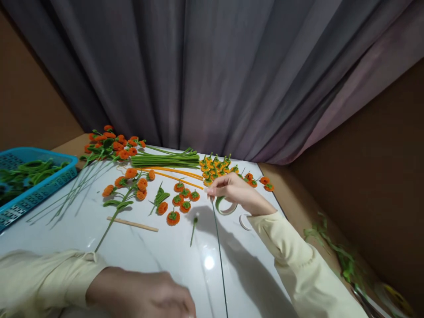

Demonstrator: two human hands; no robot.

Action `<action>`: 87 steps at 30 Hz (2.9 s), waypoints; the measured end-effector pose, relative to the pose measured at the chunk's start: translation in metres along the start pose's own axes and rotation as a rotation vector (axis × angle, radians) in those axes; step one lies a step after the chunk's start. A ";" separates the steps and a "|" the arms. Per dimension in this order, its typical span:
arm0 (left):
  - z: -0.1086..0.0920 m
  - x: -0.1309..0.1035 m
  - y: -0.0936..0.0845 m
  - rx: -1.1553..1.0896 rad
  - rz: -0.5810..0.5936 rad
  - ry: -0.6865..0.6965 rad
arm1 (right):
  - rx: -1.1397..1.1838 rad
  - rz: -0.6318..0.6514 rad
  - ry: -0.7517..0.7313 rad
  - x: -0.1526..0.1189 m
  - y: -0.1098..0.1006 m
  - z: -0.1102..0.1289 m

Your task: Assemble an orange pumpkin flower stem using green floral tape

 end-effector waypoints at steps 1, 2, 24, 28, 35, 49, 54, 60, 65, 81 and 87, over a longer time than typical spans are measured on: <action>0.004 -0.001 -0.008 -0.114 -0.084 -0.028 | -0.030 0.044 0.000 0.001 0.008 0.001; 0.007 -0.002 -0.015 -0.229 -0.159 -0.038 | -0.055 0.082 -0.003 0.004 0.014 0.000; 0.020 -0.014 -0.045 -0.458 -0.470 0.126 | 0.022 -0.001 0.088 0.002 0.050 -0.024; 0.028 -0.013 -0.065 -0.465 -0.597 0.118 | 0.163 0.128 0.123 0.014 0.084 -0.057; 0.048 -0.004 -0.072 -0.505 -0.627 0.139 | 0.325 0.224 0.077 0.020 0.098 -0.065; 0.051 -0.008 -0.076 -0.483 -0.631 0.113 | 0.155 0.409 0.221 0.010 0.091 -0.080; 0.050 -0.008 -0.075 -0.482 -0.634 0.096 | 0.182 0.527 0.257 0.010 0.097 -0.082; 0.049 -0.008 -0.076 -0.482 -0.627 0.094 | 0.142 0.576 0.242 0.008 0.094 -0.079; 0.052 -0.008 -0.075 -0.447 -0.621 0.099 | 0.073 0.560 0.264 0.003 0.094 -0.082; 0.051 -0.007 -0.074 -0.394 -0.612 0.051 | -0.365 -0.006 0.180 0.024 0.079 -0.089; 0.050 -0.007 -0.075 -0.387 -0.602 0.055 | -0.519 -0.039 0.124 0.023 0.082 -0.086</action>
Point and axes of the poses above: each hand's wrist, its own x-axis towards the middle knuckle, its own y-axis out of the palm, z = x × y, the point moved 5 cm from there along x, towards the middle knuckle, and after that the axes turned 15 degrees about z, right-handed, at the moved point
